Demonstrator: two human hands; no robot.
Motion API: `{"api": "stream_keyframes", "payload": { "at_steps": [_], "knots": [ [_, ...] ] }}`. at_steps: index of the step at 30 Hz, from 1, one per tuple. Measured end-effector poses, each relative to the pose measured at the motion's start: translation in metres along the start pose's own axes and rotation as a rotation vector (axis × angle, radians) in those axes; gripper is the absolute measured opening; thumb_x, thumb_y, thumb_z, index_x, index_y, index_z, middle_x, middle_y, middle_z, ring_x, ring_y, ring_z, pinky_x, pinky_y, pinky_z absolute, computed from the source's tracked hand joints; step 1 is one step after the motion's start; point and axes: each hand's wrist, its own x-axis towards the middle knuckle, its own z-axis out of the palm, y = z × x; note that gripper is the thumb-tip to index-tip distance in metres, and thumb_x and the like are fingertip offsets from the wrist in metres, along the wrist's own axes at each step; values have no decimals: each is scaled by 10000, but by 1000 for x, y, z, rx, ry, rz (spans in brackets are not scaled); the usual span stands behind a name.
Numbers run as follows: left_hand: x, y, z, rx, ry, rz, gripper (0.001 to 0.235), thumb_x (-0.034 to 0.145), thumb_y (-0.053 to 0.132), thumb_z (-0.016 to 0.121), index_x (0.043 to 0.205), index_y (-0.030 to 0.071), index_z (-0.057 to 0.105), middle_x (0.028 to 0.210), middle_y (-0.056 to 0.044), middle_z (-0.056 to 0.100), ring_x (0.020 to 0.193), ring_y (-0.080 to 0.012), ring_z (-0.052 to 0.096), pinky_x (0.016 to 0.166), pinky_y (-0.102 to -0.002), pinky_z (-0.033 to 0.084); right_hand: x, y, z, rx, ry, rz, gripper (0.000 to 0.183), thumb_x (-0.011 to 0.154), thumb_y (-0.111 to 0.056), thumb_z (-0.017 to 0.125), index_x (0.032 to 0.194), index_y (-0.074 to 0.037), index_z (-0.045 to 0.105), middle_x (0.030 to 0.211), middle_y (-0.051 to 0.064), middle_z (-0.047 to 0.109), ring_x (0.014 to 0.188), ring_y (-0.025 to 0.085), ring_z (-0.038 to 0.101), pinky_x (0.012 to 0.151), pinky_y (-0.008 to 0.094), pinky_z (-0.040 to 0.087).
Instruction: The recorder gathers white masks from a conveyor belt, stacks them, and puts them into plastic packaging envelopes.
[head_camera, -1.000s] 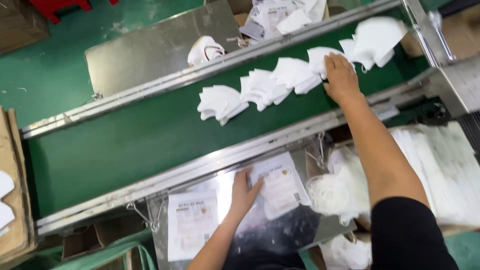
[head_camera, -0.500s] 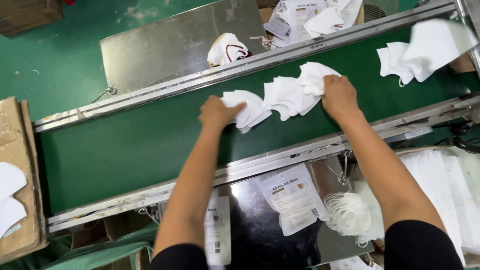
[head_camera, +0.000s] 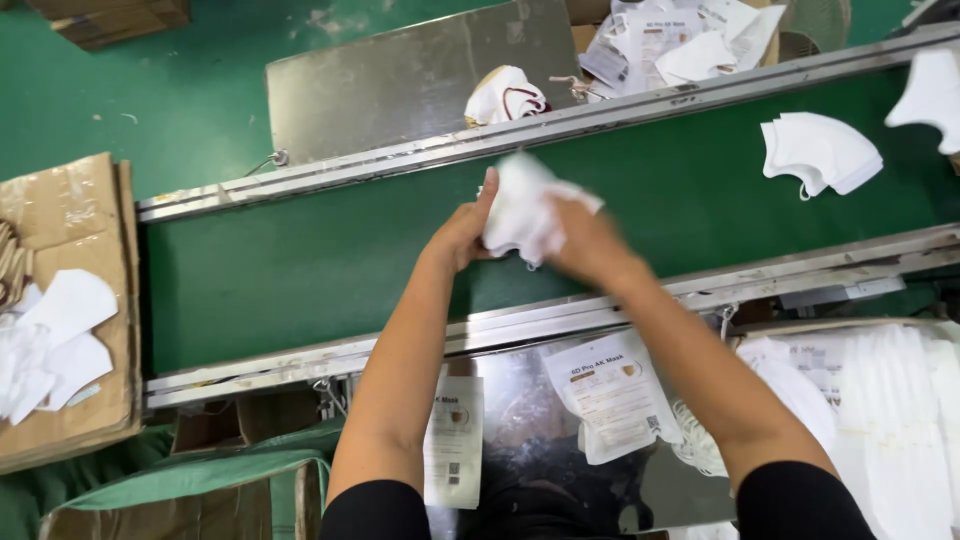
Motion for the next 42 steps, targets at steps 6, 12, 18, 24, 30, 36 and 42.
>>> {"api": "stream_keyframes", "payload": {
  "at_steps": [6, 12, 18, 24, 30, 36, 42],
  "knots": [
    [-76, -4, 0, 764, 214, 779, 736, 765, 325, 827, 1407, 86, 559, 1197, -167, 745, 1132, -340, 723, 969, -402, 577, -26, -9, -39, 468, 74, 72, 1128, 665, -469, 914, 1572, -73, 373, 1654, 166, 388, 1558, 316, 362, 1258, 408, 320],
    [-80, -25, 10, 1087, 335, 1061, 992, 639, 396, 939, 1408, 72, 403, 1351, -201, 560, 1242, -397, 550, 1008, -505, 455, -11, -34, 23, 829, 108, 7, 1335, 649, -510, 909, 1679, -67, 183, 1739, 159, 290, 1637, 322, 245, 1334, 428, 192],
    [-135, -12, -6, 1242, 358, 798, 1100, 534, 339, 979, 1440, 147, 386, 1386, -162, 528, 1182, -374, 501, 887, -579, 398, 9, -76, 12, 572, -5, -63, 1304, 590, -465, 925, 1630, -83, 238, 1689, 153, 324, 1591, 320, 253, 1291, 445, 176],
    [-63, -43, -18, 1258, 436, 694, 826, 793, 260, 869, 1475, 175, 411, 1261, -99, 620, 1185, -332, 617, 906, -545, 497, 41, -81, 2, 344, -143, -144, 974, 721, -348, 870, 1527, -72, 396, 1444, 160, 564, 1376, 378, 490, 1163, 468, 354],
    [-149, -1, -17, 500, 132, 1153, 925, 691, 216, 943, 1432, 100, 401, 1366, -194, 567, 1117, -294, 616, 835, -414, 569, 16, -59, -55, 756, -160, 51, 428, 936, -265, 743, 1290, -49, 640, 1224, 147, 725, 1099, 276, 723, 975, 402, 582],
    [-173, -82, -78, 326, 454, 867, 674, 841, 235, 835, 1394, 101, 472, 1202, -91, 684, 923, -136, 693, 742, -274, 576, -18, -96, -83, 530, -57, -46, 283, 939, -181, 700, 1110, 39, 646, 1029, 178, 677, 916, 327, 670, 836, 467, 538],
    [-191, -139, -101, 4, 365, 830, 454, 1071, 246, 732, 1443, 15, 609, 1143, -169, 687, 1037, -186, 650, 856, -296, 561, -42, -49, 18, -22, -125, -200, 151, 895, -97, 656, 1008, 4, 647, 1003, 196, 663, 896, 377, 648, 783, 474, 532]
  ]
}}
